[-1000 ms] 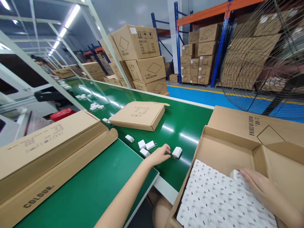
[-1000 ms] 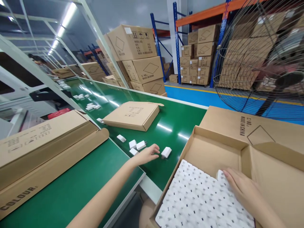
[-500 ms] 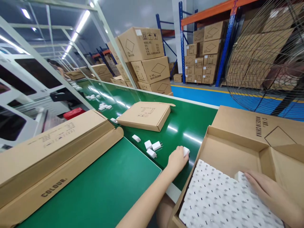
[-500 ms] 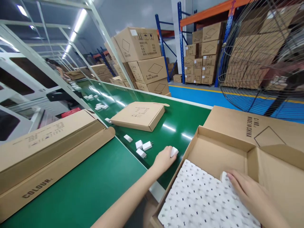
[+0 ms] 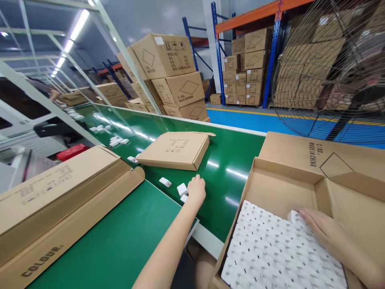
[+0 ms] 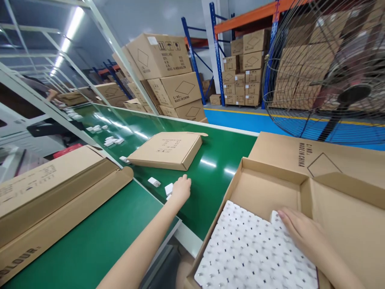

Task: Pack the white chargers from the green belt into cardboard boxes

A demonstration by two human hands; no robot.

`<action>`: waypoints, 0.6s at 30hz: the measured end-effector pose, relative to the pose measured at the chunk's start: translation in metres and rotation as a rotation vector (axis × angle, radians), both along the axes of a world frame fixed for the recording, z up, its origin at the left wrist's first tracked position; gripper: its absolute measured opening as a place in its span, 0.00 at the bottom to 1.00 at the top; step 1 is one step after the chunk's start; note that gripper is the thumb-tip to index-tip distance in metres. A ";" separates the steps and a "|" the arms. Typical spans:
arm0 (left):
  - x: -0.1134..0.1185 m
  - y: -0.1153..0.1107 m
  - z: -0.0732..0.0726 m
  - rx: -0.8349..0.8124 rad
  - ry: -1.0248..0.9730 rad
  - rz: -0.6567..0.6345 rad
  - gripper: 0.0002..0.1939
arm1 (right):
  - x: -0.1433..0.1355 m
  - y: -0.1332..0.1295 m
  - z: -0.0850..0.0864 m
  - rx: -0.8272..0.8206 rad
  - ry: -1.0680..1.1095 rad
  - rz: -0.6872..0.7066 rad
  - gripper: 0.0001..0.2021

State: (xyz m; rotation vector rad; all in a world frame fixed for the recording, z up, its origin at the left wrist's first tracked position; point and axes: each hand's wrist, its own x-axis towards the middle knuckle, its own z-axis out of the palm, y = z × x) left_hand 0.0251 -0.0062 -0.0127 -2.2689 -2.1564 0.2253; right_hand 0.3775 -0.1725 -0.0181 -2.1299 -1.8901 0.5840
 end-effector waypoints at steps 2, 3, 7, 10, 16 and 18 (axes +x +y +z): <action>-0.001 0.005 -0.005 -0.032 -0.043 0.021 0.14 | 0.000 -0.001 0.000 0.012 -0.008 0.011 0.24; -0.004 0.007 -0.006 -0.044 -0.065 0.045 0.14 | 0.001 -0.001 -0.001 0.016 -0.009 0.015 0.24; -0.014 0.017 0.002 -0.102 -0.196 0.134 0.07 | 0.004 0.000 -0.006 0.020 0.002 0.036 0.23; -0.010 0.011 0.017 -0.121 -0.452 0.115 0.13 | 0.004 0.000 -0.006 0.014 -0.003 0.036 0.21; 0.027 -0.069 0.047 -0.497 -2.198 0.308 0.20 | 0.001 -0.001 -0.003 0.047 -0.017 0.037 0.21; 0.037 -0.098 0.049 -0.656 -2.371 0.380 0.19 | 0.002 0.000 -0.004 0.055 -0.029 0.028 0.20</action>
